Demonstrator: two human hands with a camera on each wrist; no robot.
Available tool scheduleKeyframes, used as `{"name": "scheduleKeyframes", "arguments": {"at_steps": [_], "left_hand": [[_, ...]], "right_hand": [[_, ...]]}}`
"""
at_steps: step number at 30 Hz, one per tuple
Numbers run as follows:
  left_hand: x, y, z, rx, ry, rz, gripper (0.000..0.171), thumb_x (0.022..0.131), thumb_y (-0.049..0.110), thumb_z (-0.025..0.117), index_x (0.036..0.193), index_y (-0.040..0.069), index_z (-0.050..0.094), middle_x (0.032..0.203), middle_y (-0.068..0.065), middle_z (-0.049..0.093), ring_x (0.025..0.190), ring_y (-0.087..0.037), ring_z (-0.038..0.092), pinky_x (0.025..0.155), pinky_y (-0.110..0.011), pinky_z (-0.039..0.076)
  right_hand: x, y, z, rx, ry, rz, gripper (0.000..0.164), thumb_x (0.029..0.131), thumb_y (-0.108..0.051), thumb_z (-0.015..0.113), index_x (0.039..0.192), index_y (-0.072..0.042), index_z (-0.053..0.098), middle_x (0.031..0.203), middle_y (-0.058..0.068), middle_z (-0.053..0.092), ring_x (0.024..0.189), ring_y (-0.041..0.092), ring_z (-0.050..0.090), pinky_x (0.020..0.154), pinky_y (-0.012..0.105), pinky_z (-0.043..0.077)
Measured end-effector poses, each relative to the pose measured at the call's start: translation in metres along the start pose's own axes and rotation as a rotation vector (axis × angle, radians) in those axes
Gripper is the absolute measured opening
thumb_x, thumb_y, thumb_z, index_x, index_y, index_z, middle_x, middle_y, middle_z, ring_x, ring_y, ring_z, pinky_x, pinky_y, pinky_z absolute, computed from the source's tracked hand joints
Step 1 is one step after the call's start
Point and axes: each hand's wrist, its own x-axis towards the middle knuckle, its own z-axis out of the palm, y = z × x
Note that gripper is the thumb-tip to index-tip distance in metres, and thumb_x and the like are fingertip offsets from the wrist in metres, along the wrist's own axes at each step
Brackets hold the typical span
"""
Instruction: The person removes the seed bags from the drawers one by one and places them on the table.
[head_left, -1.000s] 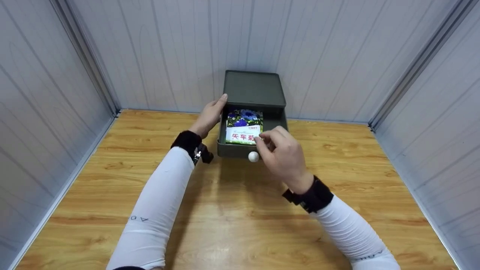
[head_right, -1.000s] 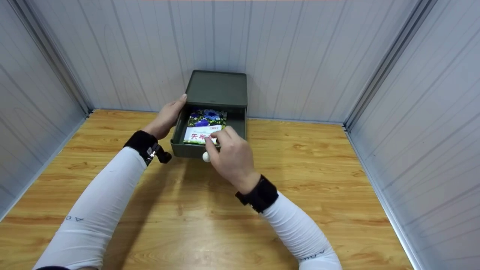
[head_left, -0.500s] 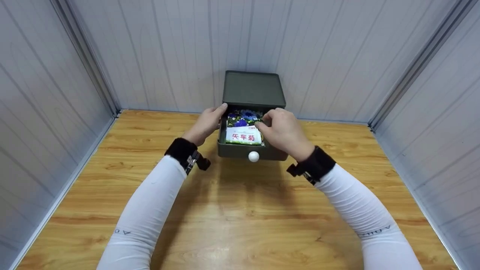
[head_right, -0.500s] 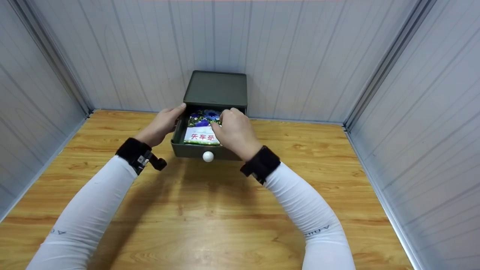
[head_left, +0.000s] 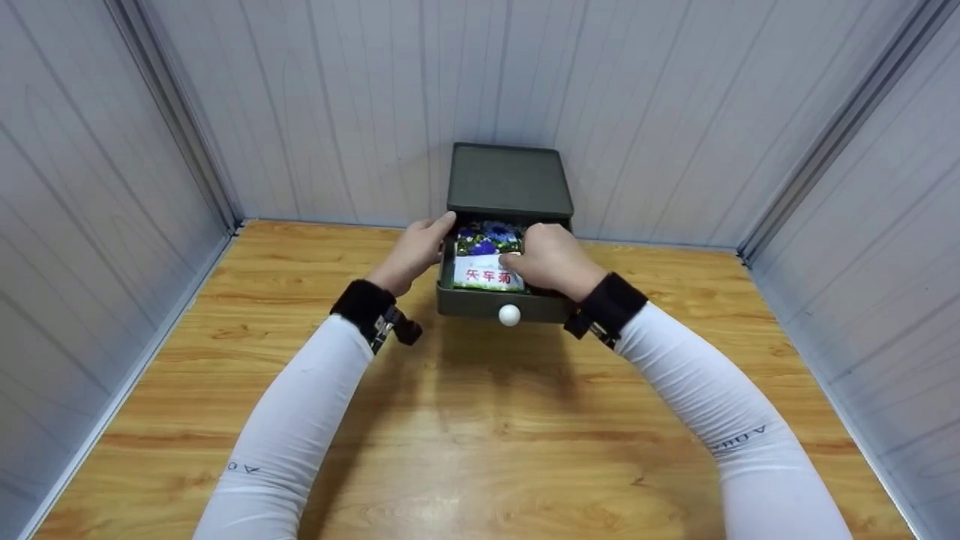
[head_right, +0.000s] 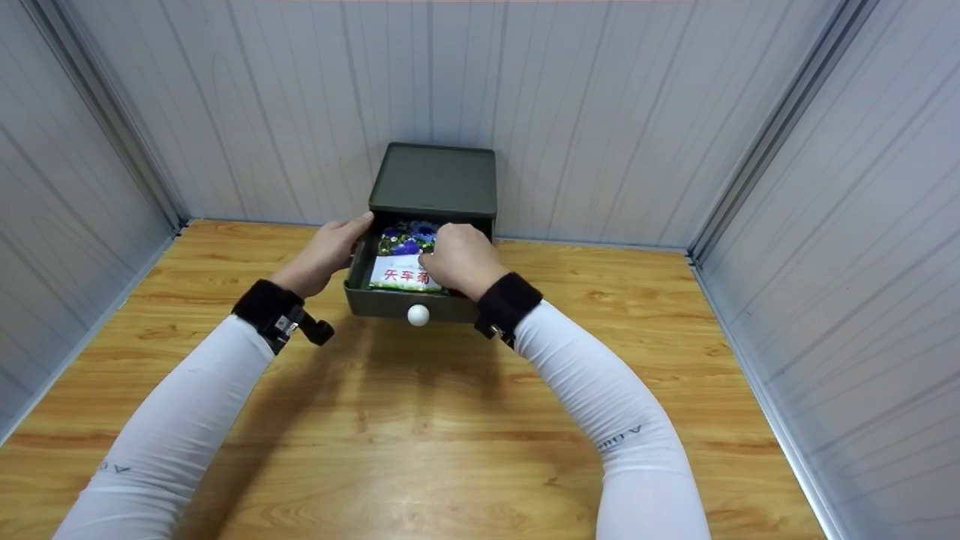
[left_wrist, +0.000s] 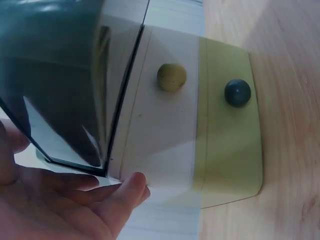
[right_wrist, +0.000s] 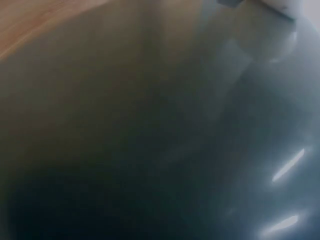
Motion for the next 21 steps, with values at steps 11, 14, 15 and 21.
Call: {"name": "scheduleKeyframes", "arguments": {"at_steps": [11,14,15,21], "left_hand": [[-0.027,0.048,0.004,0.397,0.203,0.193,0.049,0.117,0.038,0.052,0.146,0.0,0.065,0.141,-0.016,0.068,0.131,-0.031,0.064,0.112,-0.048,0.052],[-0.033,0.059,0.013,0.526,0.194,0.21,0.041,0.118,0.037,0.05,0.13,0.004,0.071,0.118,-0.012,0.071,0.108,-0.028,0.067,0.096,-0.044,0.055],[-0.035,0.062,0.016,0.577,0.185,0.213,0.039,0.118,0.036,0.049,0.122,0.005,0.072,0.108,-0.011,0.07,0.099,-0.027,0.067,0.089,-0.043,0.055],[-0.044,0.075,0.033,0.824,0.103,0.223,0.04,0.119,0.03,0.046,0.088,0.01,0.062,0.08,-0.005,0.056,0.072,-0.025,0.059,0.068,-0.039,0.049]], "right_hand": [[0.006,0.001,0.001,-0.002,-0.001,-0.014,0.052,0.1,-0.032,0.071,0.054,-0.018,0.053,0.051,-0.007,0.038,0.05,0.017,0.044,0.061,0.035,0.042],[0.008,0.001,0.002,-0.012,-0.013,-0.008,0.052,0.102,-0.033,0.073,0.056,-0.018,0.053,0.051,-0.006,0.04,0.052,0.017,0.046,0.062,0.035,0.044],[0.009,0.0,0.002,-0.018,-0.02,-0.006,0.053,0.103,-0.034,0.073,0.057,-0.017,0.053,0.052,-0.006,0.039,0.052,0.017,0.046,0.063,0.035,0.045],[0.011,-0.001,0.004,-0.047,-0.043,-0.007,0.058,0.105,-0.035,0.076,0.057,-0.018,0.047,0.052,-0.006,0.034,0.051,0.016,0.044,0.063,0.035,0.044]]}}
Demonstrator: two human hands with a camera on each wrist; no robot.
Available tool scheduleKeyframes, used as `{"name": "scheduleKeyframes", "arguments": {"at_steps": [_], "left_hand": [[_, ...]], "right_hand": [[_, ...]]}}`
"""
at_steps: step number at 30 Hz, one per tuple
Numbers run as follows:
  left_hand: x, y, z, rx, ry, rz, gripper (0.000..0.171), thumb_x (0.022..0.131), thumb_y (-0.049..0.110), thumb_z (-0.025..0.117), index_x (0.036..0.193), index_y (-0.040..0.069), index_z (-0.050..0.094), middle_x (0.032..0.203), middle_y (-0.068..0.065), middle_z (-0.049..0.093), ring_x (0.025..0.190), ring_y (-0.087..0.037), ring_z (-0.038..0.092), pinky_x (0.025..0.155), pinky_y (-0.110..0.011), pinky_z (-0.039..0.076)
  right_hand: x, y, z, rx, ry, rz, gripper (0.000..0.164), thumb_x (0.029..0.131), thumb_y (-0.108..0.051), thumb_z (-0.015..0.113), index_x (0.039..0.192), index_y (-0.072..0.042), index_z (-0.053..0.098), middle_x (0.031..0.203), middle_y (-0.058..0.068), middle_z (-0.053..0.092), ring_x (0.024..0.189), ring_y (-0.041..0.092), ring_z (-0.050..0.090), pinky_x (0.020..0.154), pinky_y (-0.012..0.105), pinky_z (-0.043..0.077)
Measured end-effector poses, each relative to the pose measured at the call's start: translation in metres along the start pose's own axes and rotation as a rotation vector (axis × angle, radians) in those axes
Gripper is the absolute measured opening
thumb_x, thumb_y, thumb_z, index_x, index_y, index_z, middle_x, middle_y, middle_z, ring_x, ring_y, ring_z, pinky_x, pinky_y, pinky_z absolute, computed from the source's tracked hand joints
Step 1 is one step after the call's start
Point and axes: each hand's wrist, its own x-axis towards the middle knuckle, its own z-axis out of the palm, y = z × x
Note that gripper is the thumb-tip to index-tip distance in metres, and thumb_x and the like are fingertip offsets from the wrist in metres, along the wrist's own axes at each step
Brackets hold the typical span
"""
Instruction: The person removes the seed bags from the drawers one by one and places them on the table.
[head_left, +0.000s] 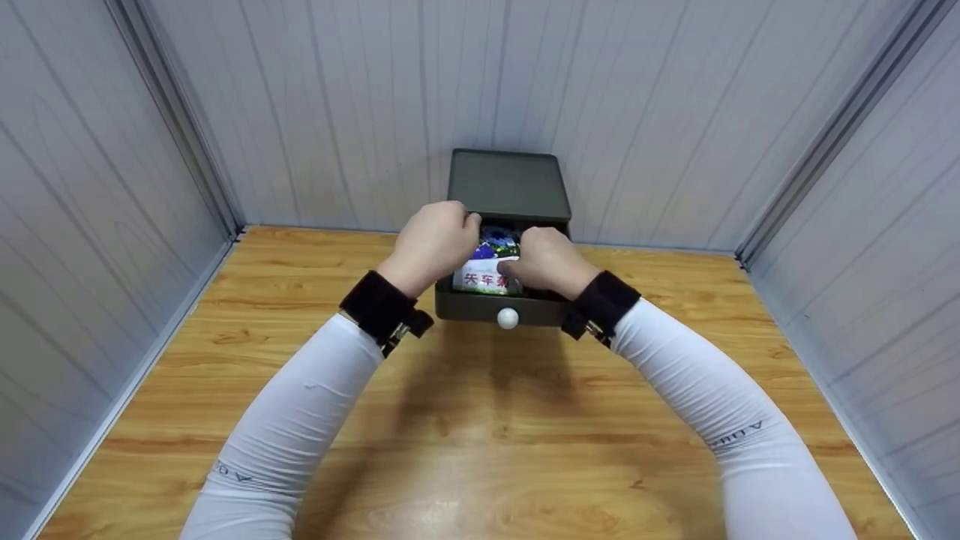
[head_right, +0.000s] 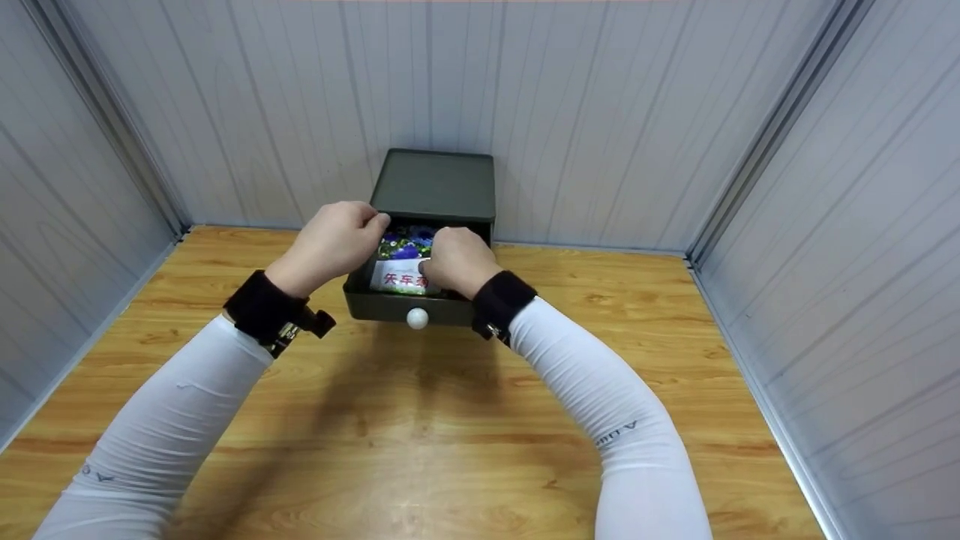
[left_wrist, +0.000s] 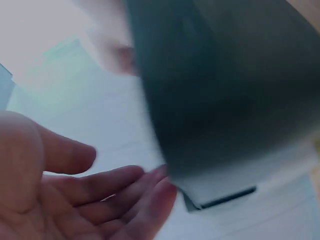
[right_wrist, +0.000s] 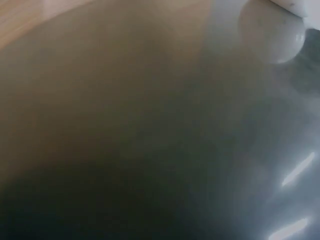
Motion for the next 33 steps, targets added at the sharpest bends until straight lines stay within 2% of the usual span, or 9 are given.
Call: {"name": "scheduleKeyframes", "arguments": {"at_steps": [3,7,10,13,16,20,24,28,33], "left_hand": [[-0.001,0.009,0.002,0.108,-0.063,0.032,0.04,0.117,0.023,0.047,0.08,0.013,0.058,0.079,-0.005,0.055,0.07,-0.024,0.056,0.067,-0.04,0.05],[0.0,0.016,0.012,0.255,-0.122,0.052,0.034,0.106,0.009,0.053,0.072,0.013,0.056,0.081,-0.006,0.058,0.071,-0.023,0.054,0.065,-0.042,0.054],[0.001,0.019,0.022,0.337,-0.112,0.046,0.027,0.102,0.006,0.059,0.076,0.01,0.065,0.088,-0.009,0.069,0.075,-0.023,0.061,0.067,-0.047,0.062],[0.001,0.022,0.03,0.423,-0.08,0.066,0.021,0.105,0.009,0.064,0.088,0.007,0.077,0.098,-0.011,0.078,0.084,-0.025,0.071,0.071,-0.05,0.066],[0.002,0.023,0.035,0.49,-0.062,0.096,0.022,0.108,0.01,0.064,0.095,0.005,0.081,0.098,-0.011,0.08,0.089,-0.027,0.076,0.07,-0.048,0.068],[0.002,0.023,0.038,0.524,-0.056,0.101,0.023,0.109,0.011,0.063,0.097,0.004,0.082,0.098,-0.012,0.08,0.089,-0.028,0.078,0.069,-0.047,0.068],[0.004,0.021,0.038,0.517,-0.082,0.073,0.022,0.109,0.012,0.064,0.1,0.004,0.082,0.101,-0.012,0.08,0.09,-0.028,0.077,0.071,-0.048,0.068],[0.006,0.02,0.037,0.511,-0.096,0.06,0.021,0.109,0.012,0.064,0.101,0.004,0.082,0.101,-0.011,0.08,0.088,-0.026,0.074,0.072,-0.047,0.068],[0.006,0.02,0.037,0.505,-0.082,0.052,0.021,0.108,0.01,0.064,0.097,0.006,0.081,0.097,-0.01,0.079,0.084,-0.024,0.072,0.071,-0.047,0.067]], "right_hand": [[0.001,-0.001,0.0,-0.009,0.007,-0.009,0.06,0.104,-0.035,0.076,0.057,-0.018,0.044,0.053,-0.006,0.031,0.051,0.015,0.041,0.063,0.035,0.043],[0.002,-0.002,0.0,-0.033,0.027,-0.022,0.06,0.104,-0.034,0.076,0.057,-0.018,0.042,0.054,-0.006,0.032,0.054,0.018,0.044,0.066,0.039,0.047],[0.002,-0.002,-0.001,-0.049,0.034,-0.028,0.06,0.104,-0.035,0.077,0.057,-0.017,0.044,0.055,-0.005,0.036,0.059,0.021,0.05,0.071,0.043,0.054],[0.002,-0.002,-0.001,-0.066,0.033,-0.033,0.061,0.105,-0.037,0.077,0.058,-0.017,0.044,0.056,-0.005,0.037,0.062,0.023,0.052,0.075,0.045,0.057],[0.002,-0.003,-0.001,-0.083,0.032,-0.039,0.062,0.106,-0.039,0.077,0.059,-0.016,0.043,0.058,-0.003,0.038,0.062,0.023,0.052,0.075,0.046,0.057],[0.002,-0.004,-0.002,-0.092,0.033,-0.038,0.06,0.105,-0.041,0.077,0.062,-0.015,0.045,0.062,0.0,0.044,0.065,0.025,0.055,0.074,0.046,0.058],[0.003,-0.006,-0.002,-0.086,0.024,-0.027,0.058,0.105,-0.041,0.078,0.063,-0.014,0.048,0.066,0.003,0.05,0.069,0.028,0.058,0.078,0.047,0.059],[0.005,-0.006,-0.003,-0.079,0.017,-0.031,0.056,0.104,-0.037,0.078,0.063,-0.014,0.048,0.067,0.003,0.051,0.071,0.029,0.059,0.079,0.048,0.059],[0.007,-0.005,-0.003,-0.085,0.02,-0.063,0.055,0.102,-0.032,0.078,0.061,-0.015,0.045,0.066,0.002,0.048,0.072,0.03,0.058,0.081,0.052,0.06]]}}
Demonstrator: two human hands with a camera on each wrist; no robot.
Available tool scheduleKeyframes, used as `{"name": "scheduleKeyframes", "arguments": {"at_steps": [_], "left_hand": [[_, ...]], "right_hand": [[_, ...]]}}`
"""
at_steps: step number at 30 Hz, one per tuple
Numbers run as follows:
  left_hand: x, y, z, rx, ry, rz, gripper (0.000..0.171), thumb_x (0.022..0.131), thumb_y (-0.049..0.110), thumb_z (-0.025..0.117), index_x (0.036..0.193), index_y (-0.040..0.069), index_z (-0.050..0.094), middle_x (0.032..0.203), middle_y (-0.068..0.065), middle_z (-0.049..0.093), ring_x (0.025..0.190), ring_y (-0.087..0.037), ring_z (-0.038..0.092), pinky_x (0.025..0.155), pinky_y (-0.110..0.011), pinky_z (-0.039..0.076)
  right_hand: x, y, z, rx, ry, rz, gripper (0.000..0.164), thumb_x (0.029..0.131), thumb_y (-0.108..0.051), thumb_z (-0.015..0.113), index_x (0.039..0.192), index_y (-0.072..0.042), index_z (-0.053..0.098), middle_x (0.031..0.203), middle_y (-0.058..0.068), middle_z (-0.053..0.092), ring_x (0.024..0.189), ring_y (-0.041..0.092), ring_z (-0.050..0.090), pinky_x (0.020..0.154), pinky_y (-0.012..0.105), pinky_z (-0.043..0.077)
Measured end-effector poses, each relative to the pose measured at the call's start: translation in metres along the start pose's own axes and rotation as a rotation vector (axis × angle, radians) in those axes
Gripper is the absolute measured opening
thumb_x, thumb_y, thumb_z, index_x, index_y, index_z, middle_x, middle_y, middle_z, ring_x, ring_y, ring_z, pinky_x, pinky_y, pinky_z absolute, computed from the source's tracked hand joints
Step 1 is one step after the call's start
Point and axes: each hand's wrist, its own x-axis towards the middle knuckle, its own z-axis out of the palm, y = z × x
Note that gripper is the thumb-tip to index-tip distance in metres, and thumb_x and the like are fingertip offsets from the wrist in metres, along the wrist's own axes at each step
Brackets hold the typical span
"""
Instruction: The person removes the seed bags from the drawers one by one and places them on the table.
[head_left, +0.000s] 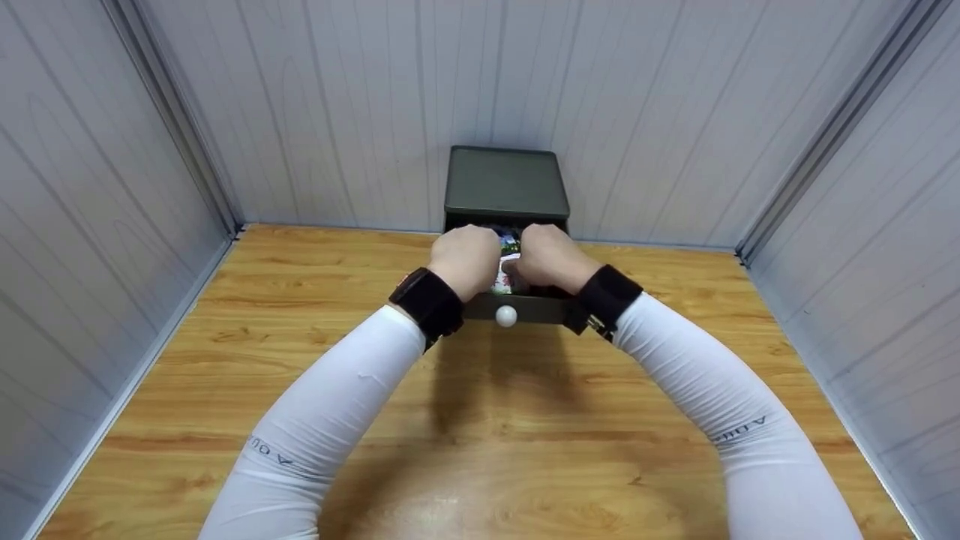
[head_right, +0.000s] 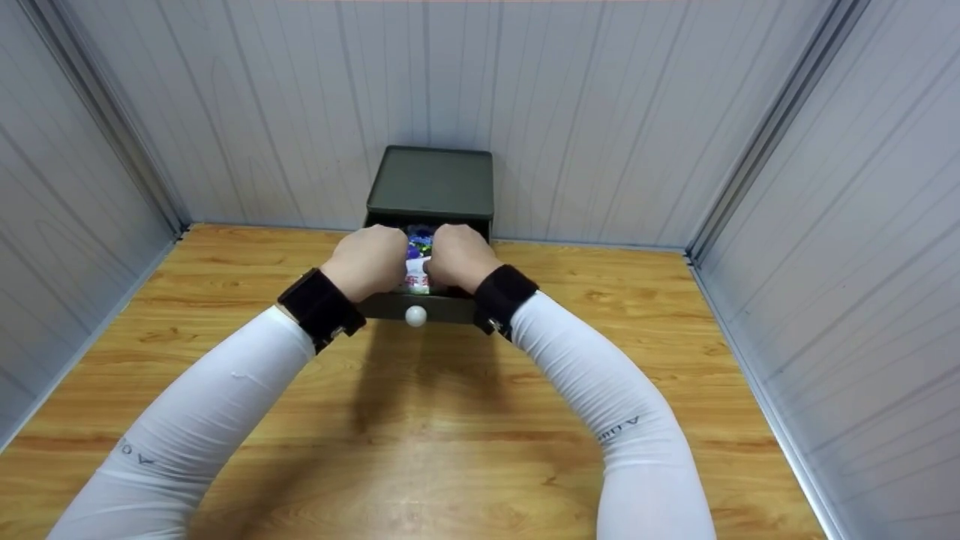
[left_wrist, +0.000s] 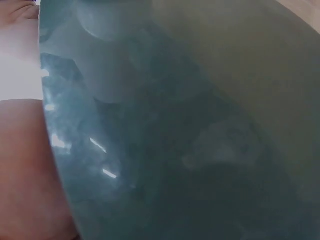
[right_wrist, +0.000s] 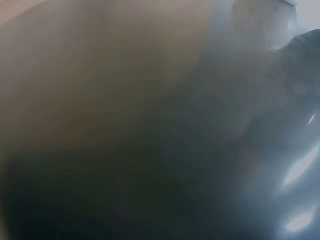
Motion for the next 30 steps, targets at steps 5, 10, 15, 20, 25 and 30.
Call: {"name": "scheduleKeyframes", "arguments": {"at_steps": [5,10,15,20,25,30], "left_hand": [[-0.002,0.001,0.0,-0.017,0.023,0.007,0.021,0.107,0.008,0.063,0.095,0.006,0.08,0.096,-0.01,0.08,0.087,-0.027,0.076,0.07,-0.048,0.067],[-0.003,-0.001,-0.004,-0.075,0.045,0.007,0.021,0.106,0.004,0.062,0.092,0.006,0.078,0.098,-0.011,0.079,0.088,-0.027,0.075,0.071,-0.049,0.067],[-0.005,-0.006,-0.009,-0.189,0.035,-0.022,0.022,0.104,0.002,0.061,0.085,0.009,0.07,0.095,-0.008,0.074,0.082,-0.024,0.068,0.071,-0.048,0.065],[-0.004,-0.011,-0.015,-0.253,0.035,-0.06,0.019,0.103,0.001,0.062,0.088,0.008,0.07,0.097,-0.008,0.071,0.083,-0.024,0.062,0.073,-0.046,0.061],[-0.003,-0.014,-0.018,-0.283,0.018,-0.08,0.013,0.101,0.0,0.065,0.093,0.007,0.074,0.097,-0.007,0.07,0.082,-0.023,0.059,0.071,-0.04,0.056],[-0.004,-0.016,-0.018,-0.329,0.018,-0.072,0.014,0.098,-0.003,0.066,0.089,0.007,0.071,0.091,-0.006,0.065,0.078,-0.023,0.054,0.067,-0.037,0.049]], "right_hand": [[-0.001,0.001,-0.001,0.027,-0.012,0.025,0.053,0.101,-0.029,0.078,0.061,-0.015,0.045,0.065,0.001,0.047,0.07,0.027,0.055,0.078,0.048,0.058],[-0.003,0.003,-0.005,0.086,-0.025,0.07,0.054,0.1,-0.029,0.079,0.06,-0.016,0.045,0.061,-0.004,0.04,0.065,0.022,0.049,0.072,0.04,0.051],[-0.006,0.007,-0.011,0.162,-0.026,0.102,0.052,0.097,-0.026,0.078,0.054,-0.017,0.05,0.054,-0.007,0.04,0.06,0.019,0.051,0.07,0.036,0.049],[-0.006,0.012,-0.017,0.249,-0.038,0.128,0.045,0.098,-0.024,0.077,0.055,-0.013,0.068,0.051,-0.002,0.06,0.053,0.016,0.06,0.061,0.031,0.048],[-0.008,0.014,-0.022,0.324,-0.068,0.146,0.043,0.101,-0.024,0.079,0.061,-0.009,0.075,0.054,0.002,0.065,0.051,0.017,0.063,0.054,0.029,0.049],[-0.012,0.016,-0.026,0.378,-0.065,0.159,0.039,0.1,-0.022,0.08,0.064,-0.008,0.078,0.058,0.005,0.068,0.056,0.022,0.069,0.053,0.028,0.051]]}}
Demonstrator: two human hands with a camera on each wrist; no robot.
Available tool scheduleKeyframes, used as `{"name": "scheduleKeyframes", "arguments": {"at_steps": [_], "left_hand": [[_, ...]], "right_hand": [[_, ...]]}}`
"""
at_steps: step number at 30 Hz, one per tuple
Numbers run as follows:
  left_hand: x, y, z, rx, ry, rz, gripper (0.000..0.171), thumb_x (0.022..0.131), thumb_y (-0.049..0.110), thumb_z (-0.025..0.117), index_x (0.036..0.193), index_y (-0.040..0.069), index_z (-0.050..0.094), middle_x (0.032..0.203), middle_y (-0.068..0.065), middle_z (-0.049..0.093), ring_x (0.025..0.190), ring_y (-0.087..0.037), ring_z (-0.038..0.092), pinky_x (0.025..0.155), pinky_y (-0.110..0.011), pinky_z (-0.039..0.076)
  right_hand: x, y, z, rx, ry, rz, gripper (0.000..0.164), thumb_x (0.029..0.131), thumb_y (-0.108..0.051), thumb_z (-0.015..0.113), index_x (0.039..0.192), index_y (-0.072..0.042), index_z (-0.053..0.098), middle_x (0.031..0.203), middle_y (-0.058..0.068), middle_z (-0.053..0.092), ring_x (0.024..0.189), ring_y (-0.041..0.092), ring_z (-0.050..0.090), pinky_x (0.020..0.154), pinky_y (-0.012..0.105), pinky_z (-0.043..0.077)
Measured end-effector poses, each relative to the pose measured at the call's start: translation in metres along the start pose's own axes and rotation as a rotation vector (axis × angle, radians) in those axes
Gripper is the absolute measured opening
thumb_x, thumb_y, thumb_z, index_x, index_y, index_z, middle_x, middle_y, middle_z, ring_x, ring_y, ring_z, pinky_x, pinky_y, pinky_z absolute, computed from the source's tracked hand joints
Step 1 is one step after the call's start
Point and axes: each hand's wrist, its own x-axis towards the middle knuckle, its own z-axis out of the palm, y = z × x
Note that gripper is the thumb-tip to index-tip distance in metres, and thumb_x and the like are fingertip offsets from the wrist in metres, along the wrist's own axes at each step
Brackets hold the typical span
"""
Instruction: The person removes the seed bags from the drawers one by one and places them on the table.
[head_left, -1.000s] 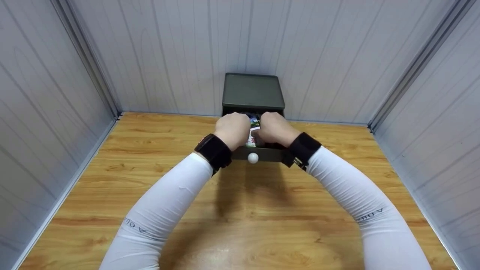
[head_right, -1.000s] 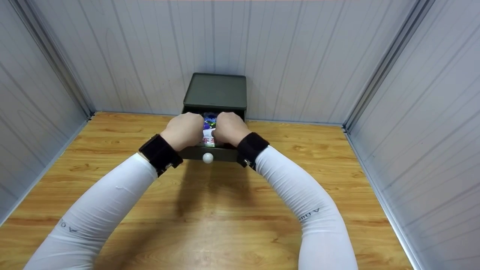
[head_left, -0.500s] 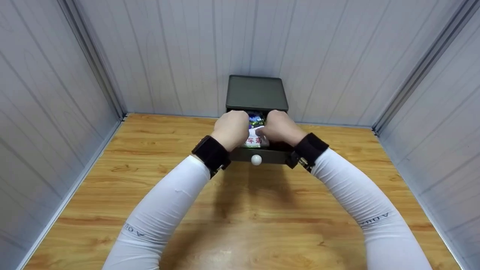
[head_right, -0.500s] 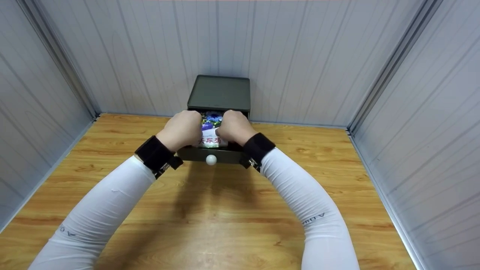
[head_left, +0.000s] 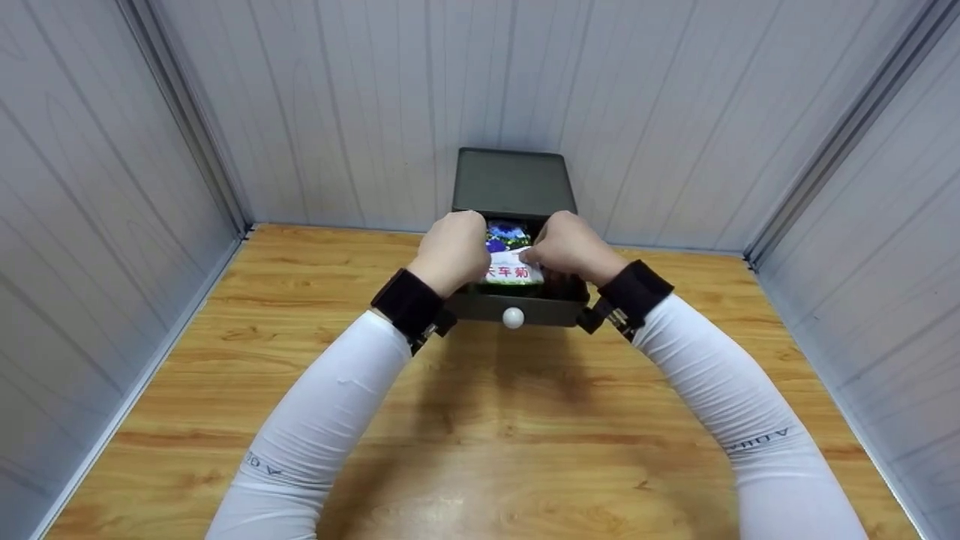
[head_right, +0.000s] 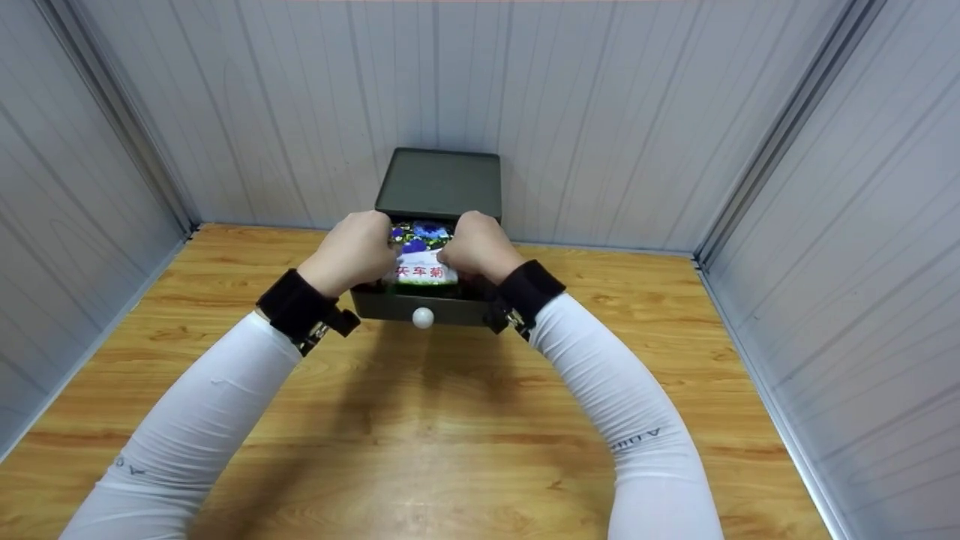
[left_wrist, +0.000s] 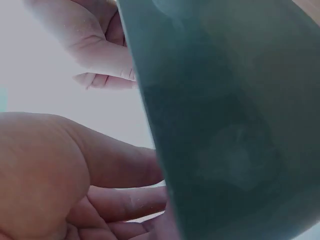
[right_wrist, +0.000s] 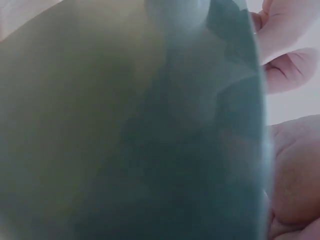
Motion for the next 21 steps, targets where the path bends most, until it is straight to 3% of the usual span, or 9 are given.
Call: {"name": "scheduleKeyframes", "arguments": {"at_steps": [6,16,21], "left_hand": [[-0.003,0.0,0.0,-0.041,0.006,0.022,0.028,0.098,-0.007,0.061,0.077,0.011,0.058,0.082,-0.004,0.055,0.073,-0.021,0.05,0.065,-0.034,0.046],[-0.008,0.0,-0.005,-0.074,0.016,0.042,0.04,0.094,-0.012,0.057,0.069,0.016,0.041,0.072,0.001,0.034,0.065,-0.019,0.039,0.059,-0.033,0.036],[-0.013,-0.001,-0.009,-0.127,0.022,0.026,0.031,0.098,-0.009,0.055,0.076,0.012,0.051,0.076,-0.002,0.039,0.066,-0.019,0.045,0.059,-0.031,0.04]], "right_hand": [[-0.007,0.003,-0.005,0.066,-0.006,-0.009,0.036,0.101,-0.022,0.081,0.069,-0.007,0.081,0.059,0.003,0.069,0.052,0.017,0.065,0.052,0.027,0.053],[-0.02,0.005,-0.012,0.135,-0.002,-0.018,0.032,0.102,-0.024,0.08,0.075,-0.006,0.084,0.065,0.003,0.071,0.054,0.013,0.063,0.053,0.025,0.053],[-0.026,0.003,-0.014,0.19,-0.002,-0.026,0.028,0.102,-0.021,0.08,0.081,-0.004,0.085,0.067,0.005,0.072,0.053,0.014,0.064,0.055,0.027,0.057]]}}
